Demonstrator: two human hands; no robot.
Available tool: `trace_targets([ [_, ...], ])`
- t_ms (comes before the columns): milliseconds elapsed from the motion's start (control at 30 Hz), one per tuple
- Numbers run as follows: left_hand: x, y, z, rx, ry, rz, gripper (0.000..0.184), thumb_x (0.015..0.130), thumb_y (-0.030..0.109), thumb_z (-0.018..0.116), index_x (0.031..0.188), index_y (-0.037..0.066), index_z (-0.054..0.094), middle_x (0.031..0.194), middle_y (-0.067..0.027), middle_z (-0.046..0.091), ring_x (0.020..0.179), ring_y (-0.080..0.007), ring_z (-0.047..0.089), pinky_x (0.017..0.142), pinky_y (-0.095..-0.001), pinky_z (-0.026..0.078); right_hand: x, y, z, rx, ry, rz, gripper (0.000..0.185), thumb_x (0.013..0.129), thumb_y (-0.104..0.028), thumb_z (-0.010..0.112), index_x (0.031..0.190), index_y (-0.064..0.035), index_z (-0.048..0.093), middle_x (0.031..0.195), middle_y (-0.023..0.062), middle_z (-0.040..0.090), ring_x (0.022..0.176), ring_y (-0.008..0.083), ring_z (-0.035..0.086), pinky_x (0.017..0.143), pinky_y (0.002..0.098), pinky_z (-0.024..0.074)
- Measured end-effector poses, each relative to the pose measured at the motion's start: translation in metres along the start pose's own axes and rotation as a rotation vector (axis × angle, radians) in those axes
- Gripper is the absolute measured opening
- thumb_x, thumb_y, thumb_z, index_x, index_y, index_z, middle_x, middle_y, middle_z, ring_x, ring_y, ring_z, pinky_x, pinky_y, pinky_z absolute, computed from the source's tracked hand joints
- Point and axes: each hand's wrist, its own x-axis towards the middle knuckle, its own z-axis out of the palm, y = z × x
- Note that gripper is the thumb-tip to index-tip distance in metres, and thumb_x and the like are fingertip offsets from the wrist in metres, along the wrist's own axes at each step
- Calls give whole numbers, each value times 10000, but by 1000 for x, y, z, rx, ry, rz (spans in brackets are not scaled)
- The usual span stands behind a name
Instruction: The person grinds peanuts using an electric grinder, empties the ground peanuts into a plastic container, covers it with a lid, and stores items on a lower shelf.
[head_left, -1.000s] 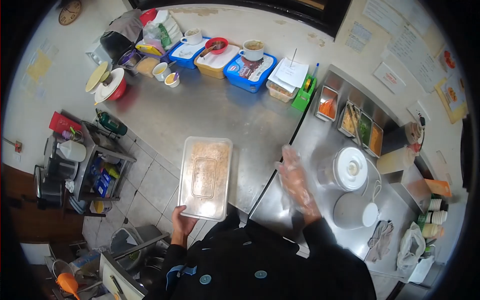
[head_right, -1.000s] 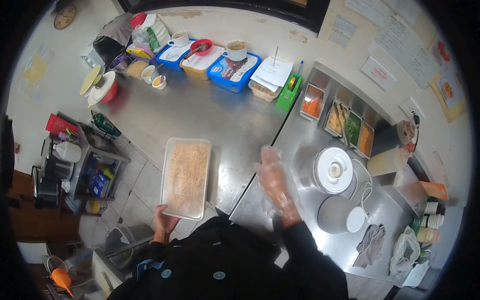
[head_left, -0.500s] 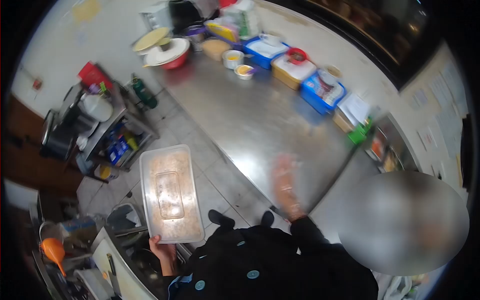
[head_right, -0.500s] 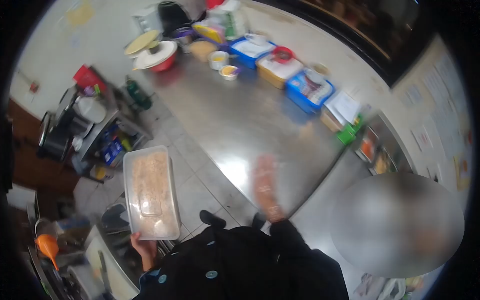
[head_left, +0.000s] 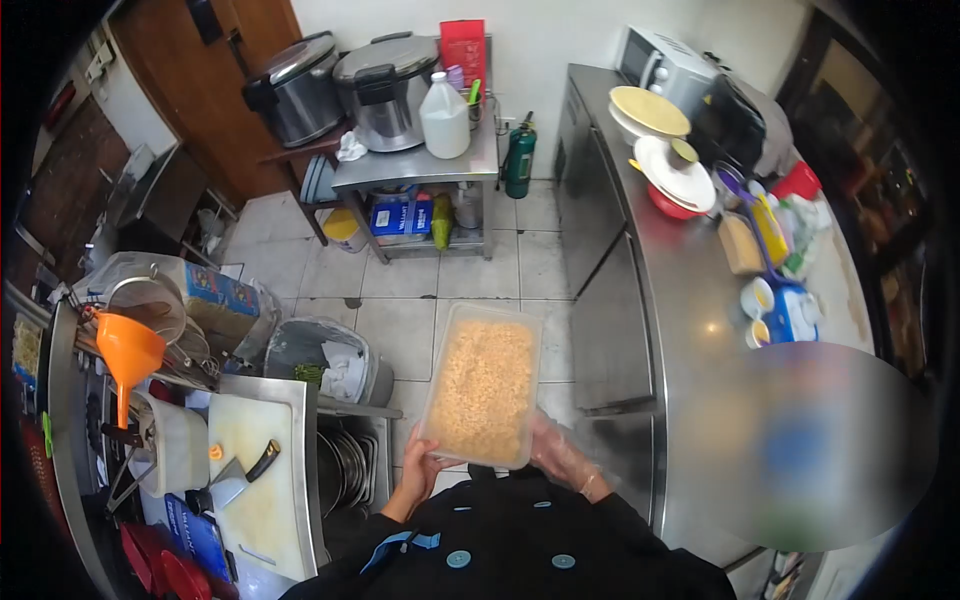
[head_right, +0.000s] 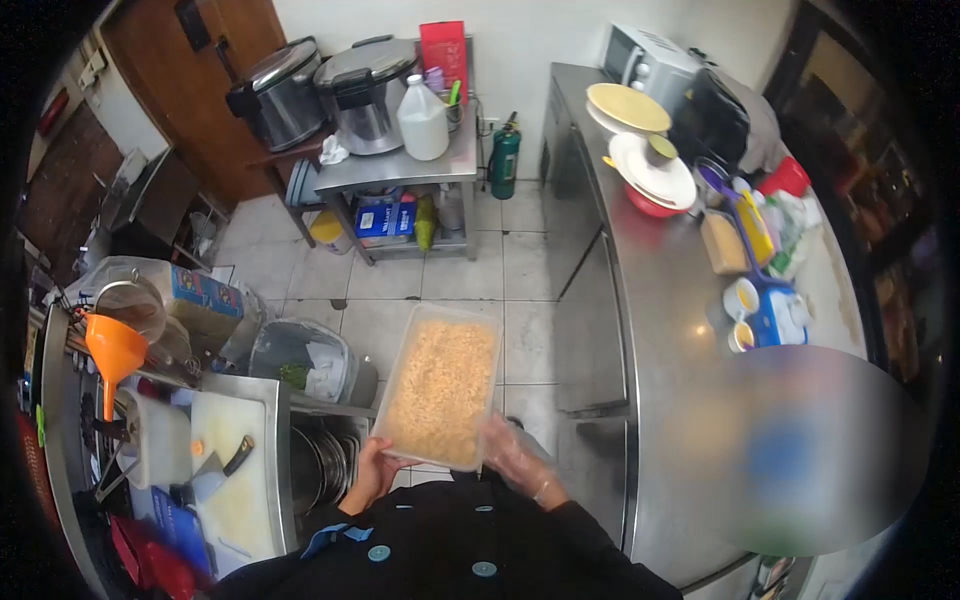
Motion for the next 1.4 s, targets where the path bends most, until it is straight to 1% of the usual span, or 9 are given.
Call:
trace_targets([
  [67,11,12,-7,-73,-84,-21,646,793,269,557,1345,-26,399,1314,-206,506,1172,-372,535,954,-552,457,22,-26,29,-461,-108,-10,683,891,-255,656,1412,0,294,1386,110,421,1263,205,422,1047,358,360],
  [233,139,39,4,-123,-89,-5,655,784,218,574,1367,-13,383,1347,-196,483,1240,-326,481,1059,-529,338,136,-89,38,-283,5,2,712,759,-36,707,1380,4,360,1247,111,545,1131,184,534,994,328,418],
  [367,180,57,0,-189,-59,65,742,721,159,606,1396,18,332,1338,-175,468,1272,-320,430,1058,-504,344,195,-148,67,-355,-51,-45,742,750,-51,718,1390,9,348,1257,114,527,1147,199,522,962,333,435],
  [533,223,100,0,-297,32,74,797,713,145,611,1423,28,268,1394,-184,395,1282,-339,417,1057,-516,350,283,-162,62,-260,-191,487,642,788,-13,640,1364,31,359,1266,124,525,1141,215,535,981,331,421],
  [733,278,118,-48,-295,-6,-265,847,770,164,638,1468,167,157,1419,-154,352,1264,-349,430,963,-535,439,375,-138,43,-160,-113,532,562,820,3,571,1346,23,374,1156,134,568,1058,204,574,918,328,465],
  [900,364,202,-98,562,-383,-263,833,826,386,718,1446,29,291,1282,-189,517,1219,-243,470,998,-369,421,422,-165,60,-586,-103,495,393,852,-80,551,1218,37,467,874,92,605,608,146,582,517,253,493],
  [1100,550,272,-208,764,261,5,691,830,433,687,1329,16,454,1283,-220,528,1153,-316,548,968,-382,428,473,-166,74,-463,164,542,437,855,-121,527,1224,101,457,1068,176,616,981,254,603,898,363,477],
  [1200,640,331,-208,1016,475,375,619,796,331,706,1288,34,476,1204,-215,540,1116,-354,524,961,-420,412,523,-167,101,-307,183,497,308,853,-111,509,1101,72,492,1066,200,556,968,290,617,719,330,558],
  [1400,819,390,-223,1240,875,645,607,814,260,655,1337,64,415,1251,-233,465,1163,-399,439,999,-468,340,643,-114,7,-177,215,543,461,828,-143,529,1200,119,457,1243,209,527,1127,304,542,996,415,425],
])
